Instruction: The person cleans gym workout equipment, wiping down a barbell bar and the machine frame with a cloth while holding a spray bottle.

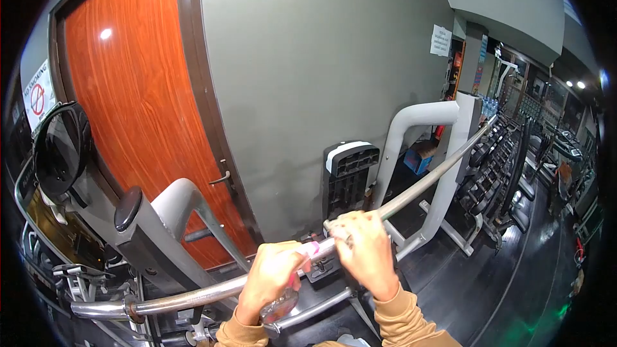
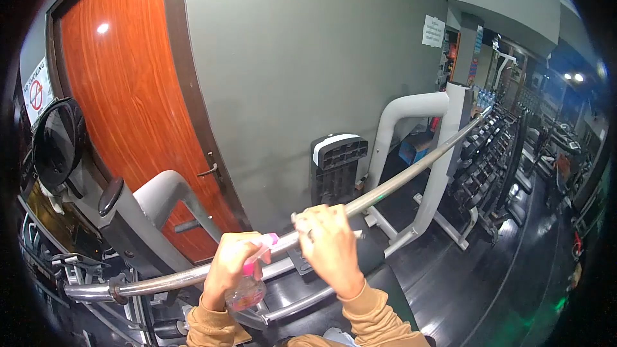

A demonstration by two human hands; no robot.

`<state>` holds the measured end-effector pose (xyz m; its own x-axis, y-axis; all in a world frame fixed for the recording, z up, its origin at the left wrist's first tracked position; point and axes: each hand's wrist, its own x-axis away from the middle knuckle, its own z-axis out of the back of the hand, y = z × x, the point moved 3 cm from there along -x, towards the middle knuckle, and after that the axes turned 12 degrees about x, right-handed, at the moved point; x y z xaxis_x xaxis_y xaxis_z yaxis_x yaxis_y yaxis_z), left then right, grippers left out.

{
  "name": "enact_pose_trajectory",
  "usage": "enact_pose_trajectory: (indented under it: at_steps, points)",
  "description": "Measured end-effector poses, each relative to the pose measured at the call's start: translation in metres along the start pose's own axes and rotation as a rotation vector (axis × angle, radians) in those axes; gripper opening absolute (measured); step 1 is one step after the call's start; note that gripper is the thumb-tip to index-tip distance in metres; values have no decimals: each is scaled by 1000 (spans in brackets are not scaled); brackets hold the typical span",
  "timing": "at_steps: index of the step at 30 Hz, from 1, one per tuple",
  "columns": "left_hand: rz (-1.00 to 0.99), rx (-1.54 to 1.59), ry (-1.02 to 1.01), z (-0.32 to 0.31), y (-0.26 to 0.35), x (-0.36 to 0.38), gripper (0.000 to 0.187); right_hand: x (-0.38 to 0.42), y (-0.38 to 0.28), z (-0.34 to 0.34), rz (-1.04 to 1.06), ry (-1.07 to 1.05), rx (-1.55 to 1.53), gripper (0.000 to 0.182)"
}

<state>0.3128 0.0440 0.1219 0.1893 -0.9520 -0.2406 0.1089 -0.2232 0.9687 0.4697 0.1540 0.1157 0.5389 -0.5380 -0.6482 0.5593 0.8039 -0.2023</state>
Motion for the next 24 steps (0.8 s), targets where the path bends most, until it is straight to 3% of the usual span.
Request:
enact_pose_trajectory:
  at_steps: [4, 9, 12, 16, 20, 22, 24]
  points:
    - [-10, 190, -2, 8, -7, 3, 35, 13, -16, 0, 211, 10, -181, 33]
    - [-56, 209, -35, 8, -8, 4, 35, 15, 13, 6, 166, 60, -34, 43]
    - [-108, 154, -46, 9, -10, 3, 34, 5, 47, 11, 22, 200, 44, 37]
    - [-125, 59, -38, 5, -1, 2, 43, 7, 14, 5, 33, 127, -54, 21]
    - [-202, 27, -47, 6, -4, 3, 42, 29, -43, -11, 161, 66, -173, 23]
    - [-250, 44, -83, 10, -7, 5, 43, 28, -39, -3, 130, 18, -135, 26]
    - [-226, 72, -84, 9, -5, 6, 44, 17, -22, 8, 184, 100, -18, 28]
